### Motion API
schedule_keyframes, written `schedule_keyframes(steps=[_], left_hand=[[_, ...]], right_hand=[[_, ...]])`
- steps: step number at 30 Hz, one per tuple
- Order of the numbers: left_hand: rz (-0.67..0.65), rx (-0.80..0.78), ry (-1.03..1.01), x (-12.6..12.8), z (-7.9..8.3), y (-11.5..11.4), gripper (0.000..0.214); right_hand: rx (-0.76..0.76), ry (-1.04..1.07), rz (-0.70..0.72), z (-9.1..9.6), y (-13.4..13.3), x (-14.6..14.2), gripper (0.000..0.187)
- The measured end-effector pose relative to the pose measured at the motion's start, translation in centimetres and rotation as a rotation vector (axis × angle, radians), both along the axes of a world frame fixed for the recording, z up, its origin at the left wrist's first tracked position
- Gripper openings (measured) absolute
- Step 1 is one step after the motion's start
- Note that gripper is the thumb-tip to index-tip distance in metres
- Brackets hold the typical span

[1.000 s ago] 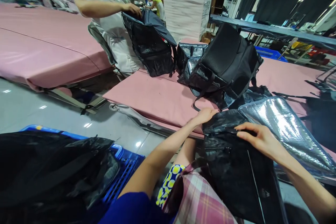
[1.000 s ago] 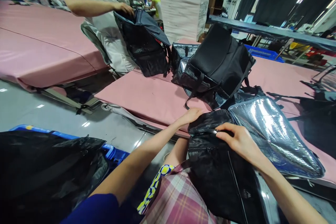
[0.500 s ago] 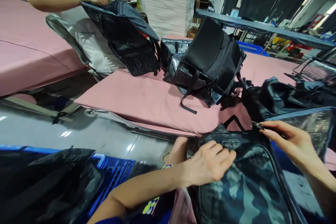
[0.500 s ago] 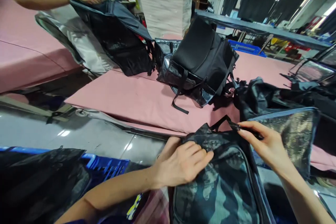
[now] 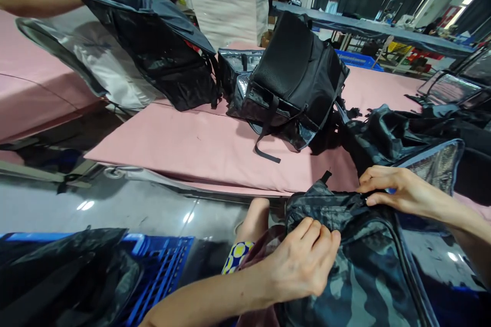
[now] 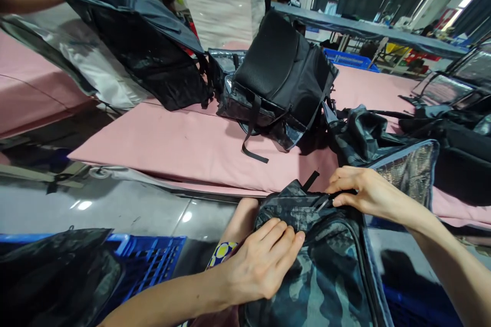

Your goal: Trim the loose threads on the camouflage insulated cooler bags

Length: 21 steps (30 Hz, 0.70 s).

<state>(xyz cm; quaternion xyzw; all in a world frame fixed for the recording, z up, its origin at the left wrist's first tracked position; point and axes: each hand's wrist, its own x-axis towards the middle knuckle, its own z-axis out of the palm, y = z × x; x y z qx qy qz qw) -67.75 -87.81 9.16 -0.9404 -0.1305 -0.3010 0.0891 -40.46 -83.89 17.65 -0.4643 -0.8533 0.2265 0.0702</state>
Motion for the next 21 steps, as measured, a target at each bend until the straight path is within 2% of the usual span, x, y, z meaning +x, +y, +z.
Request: schedule_keyframes(steps=[9,13,21], left_hand=[[0.0,0.0,-0.025,0.1,-0.2,-0.2,0.036],[-0.006,0.003,-0.044,0.2,-0.1,-0.2,0.035],[-0.004,0.013,-0.046,0.5,-0.1,-0.4,0.035]], right_hand=[[-0.049,-0.043,0.073,0.1,-0.3,-0.1,0.021],[-0.016,-0.046,0.035,0.3,-0.6,0.6,0.021],[0.034,-0.045,0.088,0.0,-0.7,0.2,0.021]])
